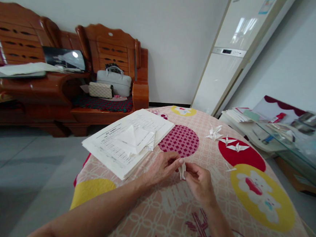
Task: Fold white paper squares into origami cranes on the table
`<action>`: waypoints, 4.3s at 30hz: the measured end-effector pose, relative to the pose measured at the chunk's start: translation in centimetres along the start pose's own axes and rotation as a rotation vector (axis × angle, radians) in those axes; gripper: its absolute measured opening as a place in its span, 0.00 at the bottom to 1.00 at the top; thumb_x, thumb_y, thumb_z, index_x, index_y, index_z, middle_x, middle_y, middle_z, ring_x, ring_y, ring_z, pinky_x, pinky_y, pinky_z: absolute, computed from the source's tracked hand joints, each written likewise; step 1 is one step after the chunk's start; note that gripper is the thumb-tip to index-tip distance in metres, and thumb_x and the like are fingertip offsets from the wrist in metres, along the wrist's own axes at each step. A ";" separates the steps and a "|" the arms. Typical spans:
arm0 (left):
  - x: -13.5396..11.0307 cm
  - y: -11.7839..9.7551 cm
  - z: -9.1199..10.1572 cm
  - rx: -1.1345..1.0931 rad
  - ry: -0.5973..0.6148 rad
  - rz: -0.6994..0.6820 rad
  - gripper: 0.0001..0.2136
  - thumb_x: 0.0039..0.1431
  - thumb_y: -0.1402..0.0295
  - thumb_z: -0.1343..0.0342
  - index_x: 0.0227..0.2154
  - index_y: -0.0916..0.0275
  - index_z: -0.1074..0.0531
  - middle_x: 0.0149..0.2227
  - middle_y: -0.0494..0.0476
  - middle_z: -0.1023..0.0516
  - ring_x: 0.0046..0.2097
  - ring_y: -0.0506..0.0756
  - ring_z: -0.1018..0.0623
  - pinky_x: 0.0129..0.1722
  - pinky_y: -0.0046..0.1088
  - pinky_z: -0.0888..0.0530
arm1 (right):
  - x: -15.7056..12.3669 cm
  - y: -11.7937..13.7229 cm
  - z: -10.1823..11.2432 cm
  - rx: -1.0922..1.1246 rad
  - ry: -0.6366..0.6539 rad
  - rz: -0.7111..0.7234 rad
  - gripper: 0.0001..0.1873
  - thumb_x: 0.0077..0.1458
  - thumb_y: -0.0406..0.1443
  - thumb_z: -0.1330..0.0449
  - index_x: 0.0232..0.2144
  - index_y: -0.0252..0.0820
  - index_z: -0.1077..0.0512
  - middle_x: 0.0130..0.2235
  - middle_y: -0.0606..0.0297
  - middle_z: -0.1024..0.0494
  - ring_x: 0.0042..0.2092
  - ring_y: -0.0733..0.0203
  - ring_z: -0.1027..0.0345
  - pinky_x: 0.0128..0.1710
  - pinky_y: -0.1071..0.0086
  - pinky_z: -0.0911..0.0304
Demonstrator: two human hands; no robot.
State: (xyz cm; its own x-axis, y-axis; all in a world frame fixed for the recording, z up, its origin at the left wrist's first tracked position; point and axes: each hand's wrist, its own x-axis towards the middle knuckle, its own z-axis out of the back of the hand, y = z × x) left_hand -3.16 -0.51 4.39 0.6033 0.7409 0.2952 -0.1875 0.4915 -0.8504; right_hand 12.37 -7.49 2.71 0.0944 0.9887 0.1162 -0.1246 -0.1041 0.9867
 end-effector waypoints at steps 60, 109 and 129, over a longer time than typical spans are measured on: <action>0.6 2.3 -1.8 -0.372 -0.064 0.280 0.14 0.55 0.60 0.43 0.25 0.68 0.24 0.23 0.56 0.23 0.24 0.50 0.26 0.24 0.22 0.31 | 0.0 -0.4 0.0 -0.078 -0.322 -0.029 0.16 0.51 0.46 0.38 0.31 0.38 0.25 0.24 0.63 0.22 0.24 0.60 0.29 0.24 0.71 0.33; 0.2 2.0 -2.6 -0.983 0.234 0.389 0.18 0.53 0.55 0.39 0.24 0.68 0.31 0.21 0.52 0.29 0.19 0.45 0.31 0.18 0.19 0.34 | -0.1 -0.3 -1.1 0.554 -0.094 -0.187 0.19 0.55 0.44 0.40 0.19 0.39 0.33 0.15 0.73 0.39 0.15 0.69 0.43 0.13 0.76 0.48; 0.0 1.3 -3.0 -1.129 0.127 0.421 0.18 0.48 0.59 0.34 0.21 0.70 0.29 0.19 0.53 0.28 0.16 0.42 0.37 0.14 0.18 0.46 | 0.1 -0.6 -1.6 0.808 -0.130 -0.325 0.19 0.48 0.43 0.35 0.15 0.38 0.34 0.14 0.72 0.35 0.11 0.72 0.48 0.08 0.78 0.51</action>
State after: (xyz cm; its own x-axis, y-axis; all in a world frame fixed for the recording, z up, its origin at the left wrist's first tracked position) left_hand -1.10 -1.17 1.97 0.7413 0.6655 -0.0866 0.3567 -0.5000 -0.7892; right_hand 10.85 -7.19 1.89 0.1220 0.9677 -0.2208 0.6603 0.0870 0.7459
